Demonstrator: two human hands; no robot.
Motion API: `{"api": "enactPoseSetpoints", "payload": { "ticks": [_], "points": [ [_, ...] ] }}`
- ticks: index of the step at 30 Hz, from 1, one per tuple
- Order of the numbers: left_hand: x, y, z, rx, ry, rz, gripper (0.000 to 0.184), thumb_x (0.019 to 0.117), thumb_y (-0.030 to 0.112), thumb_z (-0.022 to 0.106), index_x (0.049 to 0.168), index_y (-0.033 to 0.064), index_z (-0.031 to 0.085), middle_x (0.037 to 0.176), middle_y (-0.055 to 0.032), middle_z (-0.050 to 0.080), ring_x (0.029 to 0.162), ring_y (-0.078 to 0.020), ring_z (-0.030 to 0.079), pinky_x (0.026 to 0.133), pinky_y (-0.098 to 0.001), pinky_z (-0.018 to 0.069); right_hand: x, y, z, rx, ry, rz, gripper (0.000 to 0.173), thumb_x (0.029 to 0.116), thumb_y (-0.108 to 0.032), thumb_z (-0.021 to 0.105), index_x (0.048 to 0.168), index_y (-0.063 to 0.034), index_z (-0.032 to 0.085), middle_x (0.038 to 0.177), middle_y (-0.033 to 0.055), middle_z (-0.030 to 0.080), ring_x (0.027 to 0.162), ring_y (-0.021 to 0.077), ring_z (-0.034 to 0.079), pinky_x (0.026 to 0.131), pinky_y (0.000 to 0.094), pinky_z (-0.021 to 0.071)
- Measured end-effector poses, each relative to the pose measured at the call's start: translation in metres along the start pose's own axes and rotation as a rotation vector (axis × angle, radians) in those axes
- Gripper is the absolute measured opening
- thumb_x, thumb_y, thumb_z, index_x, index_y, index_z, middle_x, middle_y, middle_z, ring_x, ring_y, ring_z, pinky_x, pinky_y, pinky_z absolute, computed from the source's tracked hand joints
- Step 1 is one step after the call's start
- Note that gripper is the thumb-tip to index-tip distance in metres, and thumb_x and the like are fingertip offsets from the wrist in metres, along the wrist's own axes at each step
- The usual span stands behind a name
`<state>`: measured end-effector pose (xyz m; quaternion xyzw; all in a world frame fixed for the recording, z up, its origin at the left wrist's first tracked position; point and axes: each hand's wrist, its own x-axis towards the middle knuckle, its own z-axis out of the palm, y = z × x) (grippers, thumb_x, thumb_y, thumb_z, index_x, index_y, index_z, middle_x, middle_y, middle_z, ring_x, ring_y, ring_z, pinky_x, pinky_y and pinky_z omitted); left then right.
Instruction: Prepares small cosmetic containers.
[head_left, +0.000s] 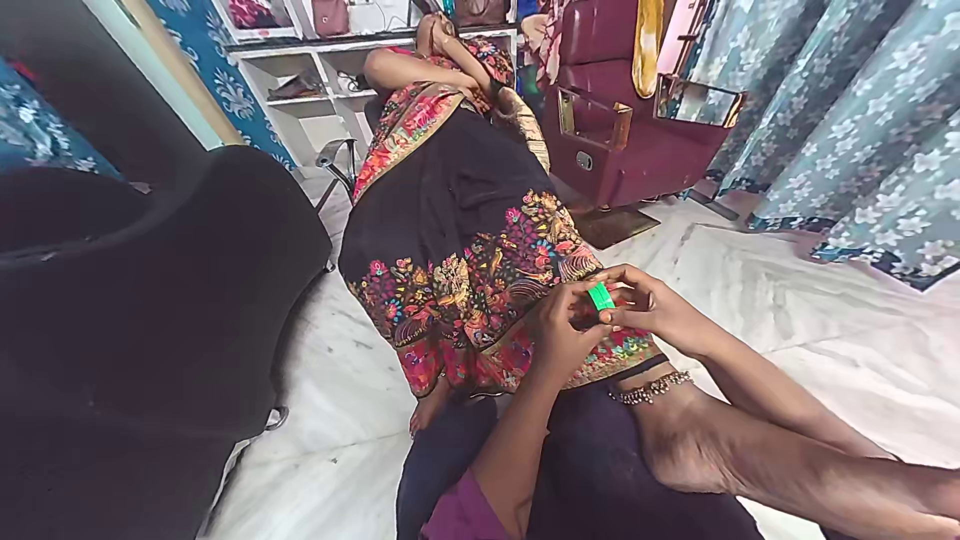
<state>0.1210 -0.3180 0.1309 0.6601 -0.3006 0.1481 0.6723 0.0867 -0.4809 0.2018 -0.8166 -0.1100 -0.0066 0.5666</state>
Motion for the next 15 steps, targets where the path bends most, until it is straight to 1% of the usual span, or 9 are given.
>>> {"api": "enactPoseSetpoints", "payload": {
  "ticks": [1, 3, 5, 6, 8, 9, 11, 13, 15],
  "points": [
    [-0.0003, 0.0018, -0.0001, -0.006, 0.000, -0.011, 0.054, 0.0766, 0.003, 0.083, 0.126, -0.0086, 0.063, 0.124, -0.0225, 0.065, 0.107, -0.0200, 0.069, 0.090, -0.0300, 0.0586, -0.0004, -0.0005, 0.0004, 0.023, 0.012, 0.007, 0.049, 0.0833, -0.015, 0.075, 0.127, -0.0075, 0.053, 0.119, 0.0026, 0.063, 0.093, 0.0070, 0.069, 0.078, 0.0225, 0.0602],
    [-0.0008, 0.0037, -0.0011, 0.043, 0.006, 0.020, 0.052, 0.0776, 0.005, 0.084, 0.125, -0.0071, 0.065, 0.126, -0.0224, 0.065, 0.108, -0.0208, 0.069, 0.090, -0.0303, 0.0589, -0.0005, -0.0015, 0.0015, 0.043, 0.046, 0.025, 0.044, 0.0889, -0.020, 0.069, 0.127, -0.0073, 0.052, 0.116, 0.0013, 0.063, 0.089, 0.0057, 0.068, 0.076, 0.0223, 0.0590],
    [-0.0012, 0.0033, -0.0016, 0.122, 0.010, 0.112, 0.050, 0.0768, 0.006, 0.085, 0.122, -0.0062, 0.068, 0.125, -0.0237, 0.065, 0.107, -0.0232, 0.070, 0.089, -0.0317, 0.0595, -0.0003, -0.0037, 0.0007, 0.004, 0.045, 0.068, 0.045, 0.0971, -0.026, 0.061, 0.136, -0.0062, 0.050, 0.112, 0.0007, 0.064, 0.086, 0.0052, 0.068, 0.073, 0.0217, 0.0586],
    [-0.0017, 0.0053, -0.0018, 0.142, 0.004, 0.127, 0.050, 0.0767, 0.005, 0.084, 0.122, -0.0069, 0.068, 0.125, -0.0244, 0.065, 0.107, -0.0236, 0.070, 0.089, -0.0315, 0.0592, 0.0000, -0.0036, 0.0000, -0.022, 0.035, 0.088, 0.045, 0.0995, -0.028, 0.060, 0.138, -0.0054, 0.051, 0.107, 0.0002, 0.065, 0.081, 0.0044, 0.067, 0.070, 0.0210, 0.0583],
    [-0.0022, 0.0102, -0.0021, 0.156, -0.011, 0.085, 0.052, 0.0763, 0.006, 0.085, 0.123, -0.0082, 0.066, 0.125, -0.0243, 0.065, 0.106, -0.0233, 0.069, 0.090, -0.0309, 0.0581, -0.0001, -0.0032, -0.0009, -0.038, 0.011, 0.116, 0.033, 0.1032, -0.027, 0.057, 0.128, -0.0052, 0.058, 0.096, -0.0029, 0.067, 0.071, 0.0014, 0.065, 0.064, 0.0191, 0.0570],
    [-0.0022, 0.0114, -0.0024, 0.152, -0.020, 0.055, 0.053, 0.0765, 0.007, 0.086, 0.124, -0.0084, 0.065, 0.125, -0.0238, 0.065, 0.106, -0.0224, 0.069, 0.091, -0.0302, 0.0578, -0.0003, -0.0035, -0.0014, -0.034, 0.007, 0.123, 0.029, 0.1031, -0.025, 0.058, 0.124, -0.0053, 0.060, 0.093, -0.0041, 0.066, 0.069, 0.0007, 0.065, 0.064, 0.0186, 0.0566],
    [-0.0022, 0.0111, -0.0022, 0.124, -0.024, 0.020, 0.055, 0.0765, 0.007, 0.086, 0.125, -0.0092, 0.064, 0.125, -0.0238, 0.065, 0.106, -0.0211, 0.069, 0.091, -0.0293, 0.0577, -0.0008, -0.0050, -0.0016, -0.025, 0.013, 0.116, 0.027, 0.1005, -0.023, 0.061, 0.122, -0.0057, 0.060, 0.093, -0.0053, 0.066, 0.070, 0.0002, 0.065, 0.065, 0.0182, 0.0568],
    [-0.0017, 0.0095, -0.0024, 0.079, -0.018, -0.009, 0.057, 0.0766, 0.007, 0.086, 0.126, -0.0092, 0.062, 0.125, -0.0235, 0.065, 0.106, -0.0201, 0.069, 0.091, -0.0288, 0.0578, -0.0012, -0.0050, -0.0015, -0.002, 0.029, 0.087, 0.033, 0.0970, -0.022, 0.064, 0.125, -0.0051, 0.059, 0.100, -0.0034, 0.066, 0.076, 0.0020, 0.066, 0.068, 0.0195, 0.0581],
    [-0.0005, 0.0047, -0.0033, 0.037, 0.008, -0.028, 0.061, 0.0762, 0.011, 0.087, 0.127, -0.0083, 0.061, 0.123, -0.0220, 0.066, 0.105, -0.0184, 0.069, 0.088, -0.0293, 0.0583, -0.0021, -0.0050, -0.0014, 0.040, 0.050, 0.050, 0.039, 0.0926, -0.019, 0.066, 0.128, -0.0048, 0.056, 0.107, -0.0004, 0.064, 0.082, 0.0052, 0.069, 0.072, 0.0216, 0.0605]
  ]
}}
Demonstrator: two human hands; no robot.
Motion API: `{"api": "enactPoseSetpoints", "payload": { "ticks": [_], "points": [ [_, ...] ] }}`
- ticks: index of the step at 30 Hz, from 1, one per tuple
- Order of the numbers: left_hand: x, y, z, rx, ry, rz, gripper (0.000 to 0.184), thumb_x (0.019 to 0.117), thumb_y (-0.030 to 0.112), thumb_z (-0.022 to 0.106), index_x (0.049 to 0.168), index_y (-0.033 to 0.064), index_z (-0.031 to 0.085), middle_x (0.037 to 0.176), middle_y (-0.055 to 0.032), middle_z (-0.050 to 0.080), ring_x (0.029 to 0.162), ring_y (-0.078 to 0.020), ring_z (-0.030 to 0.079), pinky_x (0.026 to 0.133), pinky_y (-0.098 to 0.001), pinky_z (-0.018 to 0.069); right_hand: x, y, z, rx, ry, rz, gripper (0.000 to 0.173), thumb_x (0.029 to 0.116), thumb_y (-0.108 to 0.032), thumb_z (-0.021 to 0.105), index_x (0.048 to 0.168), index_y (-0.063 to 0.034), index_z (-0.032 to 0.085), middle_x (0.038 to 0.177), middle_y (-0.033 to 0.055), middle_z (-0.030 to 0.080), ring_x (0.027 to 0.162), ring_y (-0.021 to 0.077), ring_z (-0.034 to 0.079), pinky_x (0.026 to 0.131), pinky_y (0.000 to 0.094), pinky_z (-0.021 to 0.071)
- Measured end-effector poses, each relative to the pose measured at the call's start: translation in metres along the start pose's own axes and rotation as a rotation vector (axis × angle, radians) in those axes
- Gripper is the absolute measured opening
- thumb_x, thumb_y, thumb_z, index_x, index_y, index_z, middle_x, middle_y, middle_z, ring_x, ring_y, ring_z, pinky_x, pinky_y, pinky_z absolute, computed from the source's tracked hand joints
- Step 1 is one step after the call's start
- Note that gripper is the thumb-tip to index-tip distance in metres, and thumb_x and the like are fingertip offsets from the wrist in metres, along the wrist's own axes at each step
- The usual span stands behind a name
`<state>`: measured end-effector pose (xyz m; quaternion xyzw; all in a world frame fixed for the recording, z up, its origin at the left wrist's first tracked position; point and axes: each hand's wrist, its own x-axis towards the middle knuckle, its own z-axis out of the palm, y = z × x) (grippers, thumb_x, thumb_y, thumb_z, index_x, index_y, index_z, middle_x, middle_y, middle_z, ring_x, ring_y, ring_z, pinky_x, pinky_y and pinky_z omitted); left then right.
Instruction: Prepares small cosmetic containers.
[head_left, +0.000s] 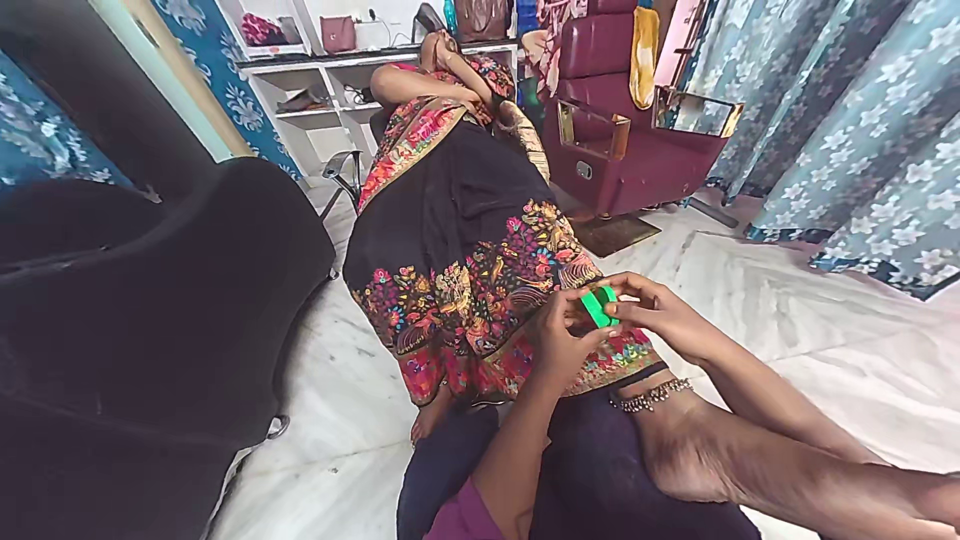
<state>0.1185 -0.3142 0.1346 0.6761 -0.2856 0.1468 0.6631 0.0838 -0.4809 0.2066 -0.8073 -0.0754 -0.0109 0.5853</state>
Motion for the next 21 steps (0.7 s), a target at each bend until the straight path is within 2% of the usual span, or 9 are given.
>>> {"api": "enactPoseSetpoints", "payload": {
  "ticks": [3, 7, 11, 14, 16, 19, 21],
  "points": [
    [0.000, -0.002, -0.002, -0.035, 0.028, 0.033, 0.062, 0.0762, 0.011, 0.087, 0.128, -0.0102, 0.059, 0.122, -0.0221, 0.066, 0.105, -0.0180, 0.070, 0.090, -0.0301, 0.0593, -0.001, 0.002, 0.000, 0.104, 0.005, -0.015, 0.042, 0.0912, -0.016, 0.065, 0.130, -0.0060, 0.052, 0.114, 0.0029, 0.066, 0.089, 0.0105, 0.071, 0.075, 0.0263, 0.0629],
    [0.001, -0.005, 0.001, -0.186, 0.090, 0.087, 0.065, 0.0757, 0.003, 0.086, 0.128, -0.0161, 0.052, 0.123, -0.0231, 0.065, 0.105, -0.0134, 0.070, 0.091, -0.0265, 0.0591, 0.001, 0.004, -0.002, 0.274, -0.010, -0.031, 0.050, 0.0945, -0.016, 0.051, 0.143, -0.0090, 0.044, 0.119, 0.0073, 0.066, 0.098, 0.0179, 0.072, 0.082, 0.0345, 0.0636],
    [0.001, -0.006, 0.004, -0.358, 0.137, 0.062, 0.068, 0.0768, -0.001, 0.081, 0.130, -0.0168, 0.042, 0.123, -0.0197, 0.062, 0.106, -0.0087, 0.067, 0.091, -0.0239, 0.0577, 0.003, 0.007, -0.001, 0.476, -0.048, 0.023, 0.037, 0.0974, -0.018, 0.035, 0.131, -0.0130, 0.051, 0.116, 0.0063, 0.067, 0.097, 0.0179, 0.071, 0.081, 0.0342, 0.0624],
    [0.000, -0.008, 0.006, -0.422, 0.135, 0.055, 0.067, 0.0777, 0.001, 0.080, 0.127, -0.0150, 0.039, 0.121, -0.0182, 0.063, 0.107, -0.0105, 0.068, 0.093, -0.0271, 0.0577, 0.001, 0.003, 0.003, 0.576, -0.054, 0.165, 0.035, 0.1015, -0.019, 0.024, 0.119, -0.0139, 0.054, 0.107, 0.0059, 0.070, 0.088, 0.0176, 0.072, 0.069, 0.0315, 0.0607],
    [-0.001, -0.009, 0.008, -0.414, 0.113, 0.081, 0.068, 0.0787, 0.006, 0.080, 0.127, -0.0165, 0.038, 0.122, -0.0189, 0.063, 0.110, -0.0094, 0.066, 0.096, -0.0269, 0.0552, 0.001, 0.002, 0.005, 0.655, -0.105, 0.294, 0.036, 0.1031, -0.022, 0.022, 0.117, -0.0147, 0.054, 0.103, 0.0063, 0.070, 0.086, 0.0178, 0.072, 0.067, 0.0316, 0.0601],
    [-0.001, -0.010, 0.009, -0.395, 0.064, 0.059, 0.069, 0.0819, 0.013, 0.079, 0.128, -0.0172, 0.039, 0.122, -0.0201, 0.063, 0.110, -0.0098, 0.065, 0.097, -0.0261, 0.0542, 0.004, 0.008, 0.007, 0.732, -0.239, 0.400, 0.041, 0.1053, -0.033, 0.021, 0.111, -0.0184, 0.059, 0.102, 0.0039, 0.072, 0.088, 0.0144, 0.072, 0.067, 0.0303, 0.0593],
    [0.000, -0.012, 0.007, -0.396, 0.017, 0.018, 0.068, 0.0848, 0.018, 0.077, 0.131, -0.0154, 0.040, 0.120, -0.0186, 0.063, 0.106, -0.0104, 0.066, 0.092, -0.0254, 0.0559, 0.006, 0.014, 0.007, 0.751, -0.335, 0.391, 0.052, 0.1071, -0.047, 0.015, 0.117, -0.0202, 0.059, 0.105, 0.0035, 0.072, 0.089, 0.0131, 0.071, 0.064, 0.0270, 0.0580]
  ]
}}
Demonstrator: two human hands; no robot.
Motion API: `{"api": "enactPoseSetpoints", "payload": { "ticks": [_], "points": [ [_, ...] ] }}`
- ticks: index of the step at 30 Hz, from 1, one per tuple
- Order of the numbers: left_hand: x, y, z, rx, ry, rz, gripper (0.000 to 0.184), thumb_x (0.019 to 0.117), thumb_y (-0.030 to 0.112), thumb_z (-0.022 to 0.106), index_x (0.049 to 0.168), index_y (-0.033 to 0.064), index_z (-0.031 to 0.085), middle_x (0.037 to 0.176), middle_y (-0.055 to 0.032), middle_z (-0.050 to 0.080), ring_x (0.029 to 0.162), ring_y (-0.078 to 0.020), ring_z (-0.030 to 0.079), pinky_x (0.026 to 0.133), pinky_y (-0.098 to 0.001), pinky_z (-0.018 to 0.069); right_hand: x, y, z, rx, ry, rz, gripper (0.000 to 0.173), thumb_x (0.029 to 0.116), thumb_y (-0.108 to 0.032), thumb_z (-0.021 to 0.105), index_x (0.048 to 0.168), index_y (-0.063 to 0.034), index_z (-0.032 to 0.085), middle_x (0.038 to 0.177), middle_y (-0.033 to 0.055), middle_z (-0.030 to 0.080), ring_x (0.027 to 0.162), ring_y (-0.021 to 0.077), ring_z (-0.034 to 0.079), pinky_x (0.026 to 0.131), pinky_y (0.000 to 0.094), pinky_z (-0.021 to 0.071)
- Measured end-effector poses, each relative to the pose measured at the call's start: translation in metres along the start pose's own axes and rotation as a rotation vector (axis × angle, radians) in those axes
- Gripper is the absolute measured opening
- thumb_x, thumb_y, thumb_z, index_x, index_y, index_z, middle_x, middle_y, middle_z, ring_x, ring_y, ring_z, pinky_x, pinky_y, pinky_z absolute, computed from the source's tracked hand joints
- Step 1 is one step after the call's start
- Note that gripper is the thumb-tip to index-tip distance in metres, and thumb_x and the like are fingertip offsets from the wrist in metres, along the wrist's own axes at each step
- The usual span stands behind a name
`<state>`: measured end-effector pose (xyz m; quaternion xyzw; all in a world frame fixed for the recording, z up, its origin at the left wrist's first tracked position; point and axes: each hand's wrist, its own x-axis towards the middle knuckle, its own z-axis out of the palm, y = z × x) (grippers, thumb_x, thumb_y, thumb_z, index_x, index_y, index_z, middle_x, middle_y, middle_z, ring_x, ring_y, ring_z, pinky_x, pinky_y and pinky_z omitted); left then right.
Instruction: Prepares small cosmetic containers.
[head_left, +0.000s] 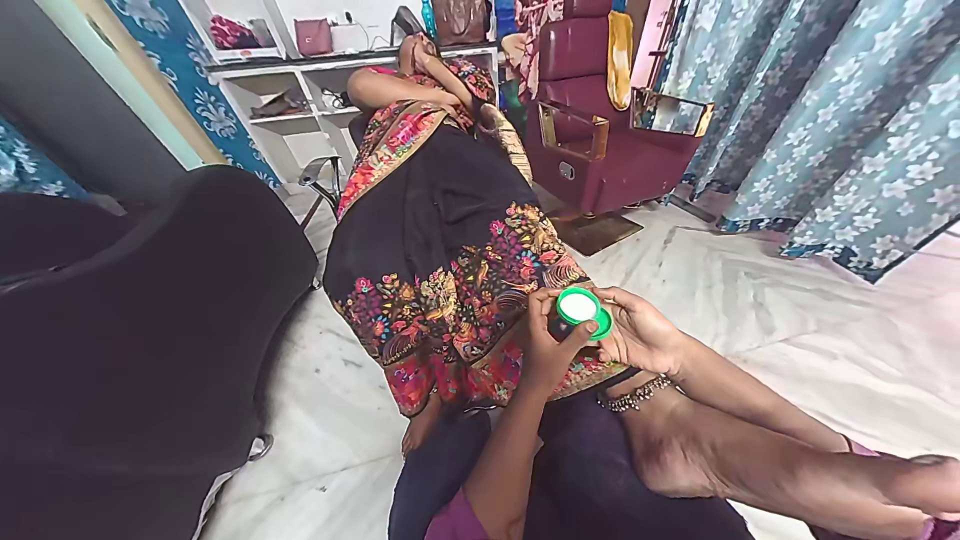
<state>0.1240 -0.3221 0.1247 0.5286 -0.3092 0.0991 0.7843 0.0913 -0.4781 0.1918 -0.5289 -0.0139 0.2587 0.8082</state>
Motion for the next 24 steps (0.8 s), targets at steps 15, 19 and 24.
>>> {"api": "enactPoseSetpoints", "payload": {
  "ticks": [15, 19, 24],
  "points": [
    [0.003, 0.002, -0.005, 0.190, -0.062, 0.058, 0.056, 0.0853, 0.009, 0.068, 0.134, -0.0141, 0.052, 0.129, -0.0231, 0.062, 0.111, -0.0147, 0.065, 0.095, -0.0264, 0.0539, 0.006, 0.007, -0.004, 0.062, -0.013, -0.081, 0.063, 0.1067, -0.057, 0.012, 0.123, -0.0165, 0.057, 0.103, 0.0056, 0.068, 0.088, 0.0146, 0.070, 0.069, 0.0283, 0.0593],
    [0.001, 0.005, 0.002, 0.371, 0.077, 0.156, 0.031, 0.0911, 0.007, 0.061, 0.117, -0.0090, 0.065, 0.119, -0.0204, 0.067, 0.101, -0.0162, 0.068, 0.086, -0.0275, 0.0578, 0.007, 0.009, -0.005, -0.063, 0.066, -0.089, 0.054, 0.1097, -0.050, 0.016, 0.125, -0.0165, 0.055, 0.108, 0.0056, 0.069, 0.091, 0.0140, 0.070, 0.072, 0.0279, 0.0585],
    [-0.001, 0.001, 0.000, 0.691, 0.154, 0.300, 0.017, 0.0929, 0.007, 0.066, 0.105, -0.0006, 0.074, 0.107, -0.0169, 0.071, 0.088, -0.0153, 0.072, 0.076, -0.0244, 0.0602, 0.009, 0.012, -0.004, -0.101, 0.089, -0.069, 0.054, 0.1102, -0.049, 0.016, 0.122, -0.0160, 0.057, 0.101, 0.0056, 0.069, 0.086, 0.0141, 0.068, 0.070, 0.0276, 0.0569]
  ]
}}
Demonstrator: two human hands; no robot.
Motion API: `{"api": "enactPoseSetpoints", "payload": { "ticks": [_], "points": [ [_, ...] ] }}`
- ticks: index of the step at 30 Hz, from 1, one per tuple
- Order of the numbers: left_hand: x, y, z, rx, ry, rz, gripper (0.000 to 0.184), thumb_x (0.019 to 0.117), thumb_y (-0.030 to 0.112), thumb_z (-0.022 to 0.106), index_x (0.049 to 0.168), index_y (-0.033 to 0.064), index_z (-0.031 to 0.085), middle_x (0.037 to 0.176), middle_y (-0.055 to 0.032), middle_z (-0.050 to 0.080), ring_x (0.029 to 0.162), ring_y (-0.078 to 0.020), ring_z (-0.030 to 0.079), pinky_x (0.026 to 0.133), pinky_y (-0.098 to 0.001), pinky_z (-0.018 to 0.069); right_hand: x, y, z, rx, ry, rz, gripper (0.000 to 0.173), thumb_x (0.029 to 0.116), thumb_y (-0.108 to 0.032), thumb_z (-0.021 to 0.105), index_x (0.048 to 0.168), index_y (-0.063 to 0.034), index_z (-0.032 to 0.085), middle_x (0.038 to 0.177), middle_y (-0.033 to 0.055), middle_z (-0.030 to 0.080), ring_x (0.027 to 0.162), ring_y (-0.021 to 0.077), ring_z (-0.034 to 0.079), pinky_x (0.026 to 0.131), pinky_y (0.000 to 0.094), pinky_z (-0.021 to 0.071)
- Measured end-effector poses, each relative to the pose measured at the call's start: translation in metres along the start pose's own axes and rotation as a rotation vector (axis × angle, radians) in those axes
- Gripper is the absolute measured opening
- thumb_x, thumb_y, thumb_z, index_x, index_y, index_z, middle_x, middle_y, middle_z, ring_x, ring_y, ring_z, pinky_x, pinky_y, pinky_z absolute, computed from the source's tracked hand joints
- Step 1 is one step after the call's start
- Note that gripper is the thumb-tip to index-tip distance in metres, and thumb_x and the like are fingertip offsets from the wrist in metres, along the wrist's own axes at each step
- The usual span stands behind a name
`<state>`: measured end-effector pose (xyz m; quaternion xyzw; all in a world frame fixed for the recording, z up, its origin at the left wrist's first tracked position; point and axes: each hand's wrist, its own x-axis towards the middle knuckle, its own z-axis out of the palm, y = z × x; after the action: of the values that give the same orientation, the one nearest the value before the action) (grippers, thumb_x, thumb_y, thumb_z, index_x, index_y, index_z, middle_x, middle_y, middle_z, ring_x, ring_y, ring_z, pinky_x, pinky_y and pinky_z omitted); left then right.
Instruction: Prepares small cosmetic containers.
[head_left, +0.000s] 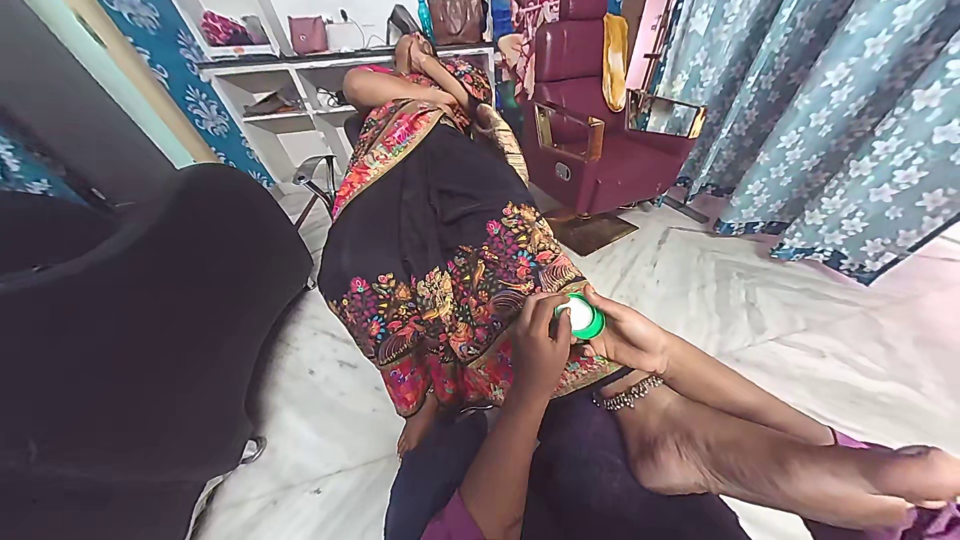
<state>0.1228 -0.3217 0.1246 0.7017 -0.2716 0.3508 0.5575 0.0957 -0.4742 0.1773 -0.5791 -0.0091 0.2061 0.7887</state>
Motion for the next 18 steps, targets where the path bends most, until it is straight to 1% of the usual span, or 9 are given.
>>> {"api": "enactPoseSetpoints", "payload": {
  "ticks": [2, 4, 8, 11, 14, 16, 18],
  "points": [
    [-0.0002, -0.0009, 0.0000, 0.045, -0.009, 0.022, 0.015, 0.0925, 0.008, 0.067, 0.103, 0.0012, 0.075, 0.108, -0.0162, 0.072, 0.087, -0.0157, 0.072, 0.071, -0.0246, 0.0602, 0.0004, -0.0007, 0.0003, 0.013, 0.000, 0.017, 0.057, 0.1098, -0.051, 0.014, 0.121, -0.0163, 0.058, 0.099, 0.0054, 0.069, 0.085, 0.0140, 0.068, 0.069, 0.0277, 0.0569],
    [0.0000, 0.0000, -0.0016, 0.075, -0.049, 0.013, 0.017, 0.0925, 0.011, 0.069, 0.106, 0.0038, 0.077, 0.111, -0.0153, 0.073, 0.086, -0.0174, 0.073, 0.070, -0.0278, 0.0609, 0.0014, 0.0001, -0.0013, 0.038, -0.001, 0.031, 0.058, 0.1094, -0.052, 0.015, 0.120, -0.0160, 0.059, 0.100, 0.0063, 0.069, 0.085, 0.0146, 0.068, 0.068, 0.0281, 0.0567],
    [-0.0010, 0.0011, -0.0029, 0.155, -0.111, -0.003, 0.020, 0.0918, 0.018, 0.072, 0.110, 0.0108, 0.079, 0.113, -0.0132, 0.073, 0.082, -0.0211, 0.073, 0.069, -0.0363, 0.0600, 0.0036, 0.0013, -0.0048, 0.037, -0.002, 0.053, 0.055, 0.1093, -0.053, 0.019, 0.119, -0.0168, 0.059, 0.100, 0.0057, 0.069, 0.085, 0.0146, 0.068, 0.069, 0.0289, 0.0565],
    [-0.0007, 0.0031, -0.0045, 0.182, -0.162, -0.044, 0.021, 0.0926, 0.019, 0.072, 0.111, 0.0124, 0.079, 0.116, -0.0127, 0.073, 0.085, -0.0235, 0.073, 0.071, -0.0416, 0.0594, 0.0039, 0.0004, -0.0040, 0.033, 0.008, 0.077, 0.053, 0.1095, -0.053, 0.020, 0.118, -0.0173, 0.059, 0.099, 0.0044, 0.069, 0.083, 0.0132, 0.068, 0.069, 0.0276, 0.0566],
    [0.0008, 0.0050, -0.0073, 0.182, -0.210, -0.088, 0.021, 0.0940, 0.020, 0.071, 0.112, 0.0117, 0.078, 0.119, -0.0136, 0.071, 0.086, -0.0242, 0.073, 0.071, -0.0406, 0.0597, 0.0050, -0.0003, -0.0038, 0.028, 0.021, 0.109, 0.055, 0.1092, -0.054, 0.020, 0.116, -0.0162, 0.060, 0.096, 0.0049, 0.069, 0.080, 0.0130, 0.068, 0.065, 0.0263, 0.0554],
    [0.0014, 0.0057, -0.0087, 0.178, -0.220, -0.095, 0.019, 0.0944, 0.019, 0.070, 0.110, 0.0110, 0.078, 0.120, -0.0140, 0.071, 0.086, -0.0243, 0.073, 0.071, -0.0393, 0.0597, 0.0036, -0.0030, 0.0018, 0.032, 0.065, 0.130, 0.053, 0.1094, -0.053, 0.022, 0.114, -0.0158, 0.060, 0.091, 0.0049, 0.068, 0.076, 0.0128, 0.067, 0.061, 0.0251, 0.0541],
    [0.0020, 0.0063, -0.0096, 0.180, -0.228, -0.094, 0.018, 0.0945, 0.019, 0.070, 0.108, 0.0106, 0.078, 0.120, -0.0142, 0.071, 0.086, -0.0240, 0.073, 0.070, -0.0387, 0.0595, 0.0031, -0.0040, 0.0044, 0.054, 0.078, 0.140, 0.053, 0.1098, -0.051, 0.022, 0.113, -0.0151, 0.061, 0.089, 0.0053, 0.067, 0.075, 0.0128, 0.067, 0.061, 0.0246, 0.0536]
  ]
}}
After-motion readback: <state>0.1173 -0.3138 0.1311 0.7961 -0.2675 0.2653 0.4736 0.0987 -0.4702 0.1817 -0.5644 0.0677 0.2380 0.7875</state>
